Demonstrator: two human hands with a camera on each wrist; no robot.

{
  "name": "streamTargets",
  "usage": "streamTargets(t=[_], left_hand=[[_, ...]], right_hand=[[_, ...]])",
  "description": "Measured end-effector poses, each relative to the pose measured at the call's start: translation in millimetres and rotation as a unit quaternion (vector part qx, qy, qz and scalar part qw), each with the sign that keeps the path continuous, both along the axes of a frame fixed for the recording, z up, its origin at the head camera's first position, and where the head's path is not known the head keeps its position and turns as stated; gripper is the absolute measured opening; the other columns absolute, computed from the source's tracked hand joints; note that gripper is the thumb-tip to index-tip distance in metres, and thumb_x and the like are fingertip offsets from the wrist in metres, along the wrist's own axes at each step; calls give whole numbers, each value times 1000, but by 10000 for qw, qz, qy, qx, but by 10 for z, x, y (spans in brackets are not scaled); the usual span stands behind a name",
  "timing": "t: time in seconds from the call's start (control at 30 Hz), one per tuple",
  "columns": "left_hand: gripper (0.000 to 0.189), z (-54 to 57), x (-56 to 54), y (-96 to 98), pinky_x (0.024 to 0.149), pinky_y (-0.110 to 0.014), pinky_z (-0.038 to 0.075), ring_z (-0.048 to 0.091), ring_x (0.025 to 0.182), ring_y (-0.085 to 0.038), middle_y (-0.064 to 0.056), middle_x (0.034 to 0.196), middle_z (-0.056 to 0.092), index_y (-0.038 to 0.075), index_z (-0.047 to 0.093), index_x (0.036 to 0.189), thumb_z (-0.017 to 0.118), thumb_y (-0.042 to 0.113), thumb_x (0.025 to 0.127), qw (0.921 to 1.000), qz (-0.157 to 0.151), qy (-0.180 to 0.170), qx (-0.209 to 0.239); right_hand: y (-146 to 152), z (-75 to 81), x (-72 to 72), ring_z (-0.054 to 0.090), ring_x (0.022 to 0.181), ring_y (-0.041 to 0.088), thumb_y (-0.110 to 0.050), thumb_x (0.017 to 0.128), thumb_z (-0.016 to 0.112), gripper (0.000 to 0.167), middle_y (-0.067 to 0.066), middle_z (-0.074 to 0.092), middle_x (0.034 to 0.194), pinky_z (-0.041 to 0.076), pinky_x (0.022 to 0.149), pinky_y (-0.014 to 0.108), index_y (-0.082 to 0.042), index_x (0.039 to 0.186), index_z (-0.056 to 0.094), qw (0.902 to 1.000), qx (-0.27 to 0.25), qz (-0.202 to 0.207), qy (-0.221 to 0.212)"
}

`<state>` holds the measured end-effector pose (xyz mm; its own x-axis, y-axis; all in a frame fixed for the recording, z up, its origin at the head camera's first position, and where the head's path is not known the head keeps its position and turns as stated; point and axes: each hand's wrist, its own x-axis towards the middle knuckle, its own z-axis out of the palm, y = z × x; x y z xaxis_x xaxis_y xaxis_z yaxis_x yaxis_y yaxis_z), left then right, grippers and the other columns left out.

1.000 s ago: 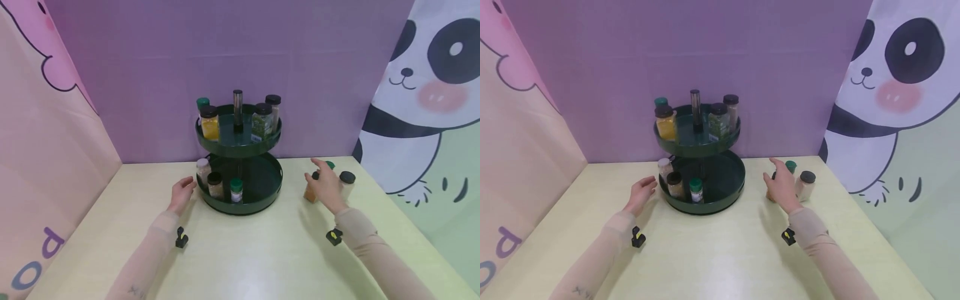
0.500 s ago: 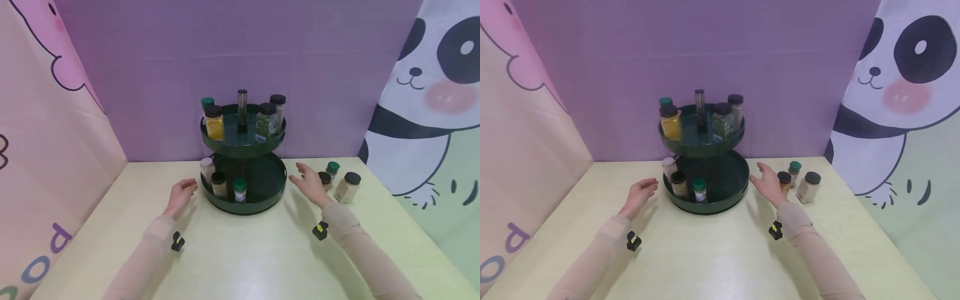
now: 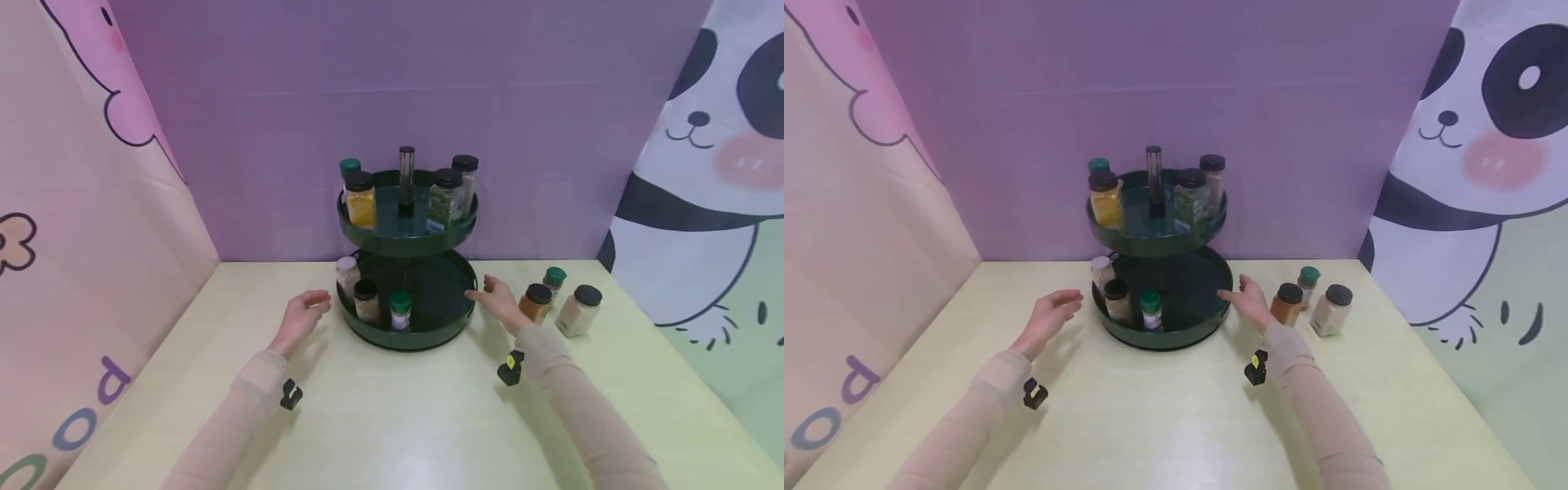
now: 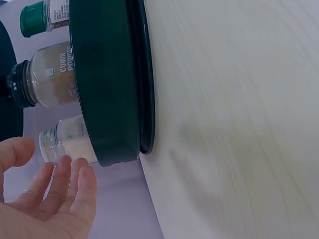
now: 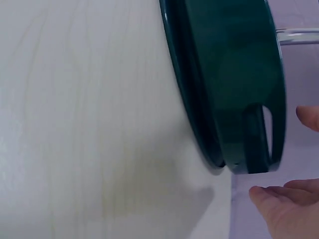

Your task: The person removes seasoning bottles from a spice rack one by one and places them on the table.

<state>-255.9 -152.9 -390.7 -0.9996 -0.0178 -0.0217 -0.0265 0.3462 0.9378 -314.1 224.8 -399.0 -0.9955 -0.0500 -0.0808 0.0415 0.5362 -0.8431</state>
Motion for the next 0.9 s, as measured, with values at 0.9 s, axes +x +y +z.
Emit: streamTargets(t=[0.9], left_hand=[[43, 57, -65, -8, 103, -44, 38, 48, 121, -33, -19, 135, 46, 0, 43, 132, 50, 13, 92, 9994, -221, 282, -21]], right_hand=[[-51, -232, -82, 20, 137, 36, -11, 91, 45, 65, 26, 17, 149, 22, 112, 46, 7, 143, 12, 9959, -757, 172, -455]])
